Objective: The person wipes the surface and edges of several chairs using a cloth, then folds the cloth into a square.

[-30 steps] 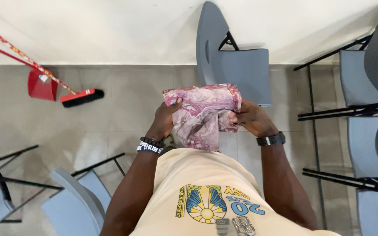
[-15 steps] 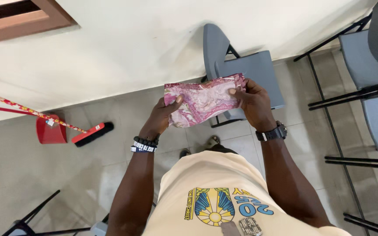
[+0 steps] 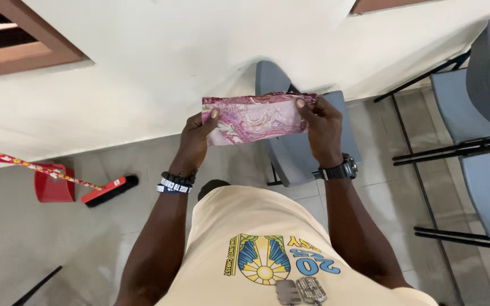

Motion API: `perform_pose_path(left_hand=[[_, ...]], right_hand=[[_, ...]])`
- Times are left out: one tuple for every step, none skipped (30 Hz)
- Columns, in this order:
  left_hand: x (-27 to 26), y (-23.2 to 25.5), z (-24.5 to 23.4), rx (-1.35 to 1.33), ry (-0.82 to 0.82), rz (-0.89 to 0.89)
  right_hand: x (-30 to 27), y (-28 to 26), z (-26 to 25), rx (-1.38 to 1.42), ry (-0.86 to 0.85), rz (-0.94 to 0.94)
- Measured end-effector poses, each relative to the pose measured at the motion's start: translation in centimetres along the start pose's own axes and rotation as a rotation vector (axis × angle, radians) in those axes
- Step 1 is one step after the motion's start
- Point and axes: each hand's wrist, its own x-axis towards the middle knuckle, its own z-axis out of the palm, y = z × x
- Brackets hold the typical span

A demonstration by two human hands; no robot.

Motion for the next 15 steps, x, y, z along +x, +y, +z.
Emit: perform_pose_path(left_hand=[[1.3,0.0,-0.1,0.005,-0.009,-0.001],[2.1,-0.4,0.4,0.017,0.038,-0.019],[2.7,-0.8,1.0,0.030,0.086,-0.036],[3.8,-1.2,1.8,0.031,0.057,-0.035],[4.7,-1.6,2.7,0.001,0.086,-0.045],[5.5,-2.1,3.5,-0.031,0.108,-0.065],[6.5,-2.4,4.2,-0.031,0.072,-0.074],[6.9,-2.7,4.8,0.042,0.010,-0.082],[7.1,-2.8,5.4,0.115,-0.053,-0.086],[7.2,-2.7,5.9,0.114,-0.097,-0.102],[7.0,-2.3,6.1,0.043,-0.249,-0.120],[7.7,-1.8,6.4,-0.031,-0.400,-0.124],[8.4,-1.3,6.5,-0.034,-0.443,-0.123],[8.1,-0.9,6.2,0.123,-0.494,0.096],[8.0,-0.4,5.5,0.274,-0.542,0.320]], right_hand=[[0.7,0.1,0.3,0.004,0.009,-0.003],[0.6,0.3,0.5,-0.082,0.122,-0.016],[0.5,0.6,0.8,-0.169,0.234,-0.027],[0.8,0.8,1.5,-0.169,0.262,-0.037],[1.0,1.0,2.6,-0.304,0.347,-0.077],[1.0,1.1,3.5,-0.443,0.441,-0.105],[1.4,1.1,4.5,-0.449,0.478,-0.103],[1.1,1.0,5.8,-0.482,0.492,-0.062],[0.9,0.9,7.2,-0.512,0.506,-0.020],[0.8,0.5,8.3,-0.451,0.466,-0.014],[0.8,-0.1,9.5,-0.390,0.427,-0.011],[1.3,-0.7,10.6,-0.396,0.468,-0.022],[1.3,-1.3,12.0,-0.346,0.410,-0.147],[0.8,-1.7,13.2,-0.292,0.336,-0.253],[1.0,-2.0,13.9,-0.295,0.365,-0.249]])
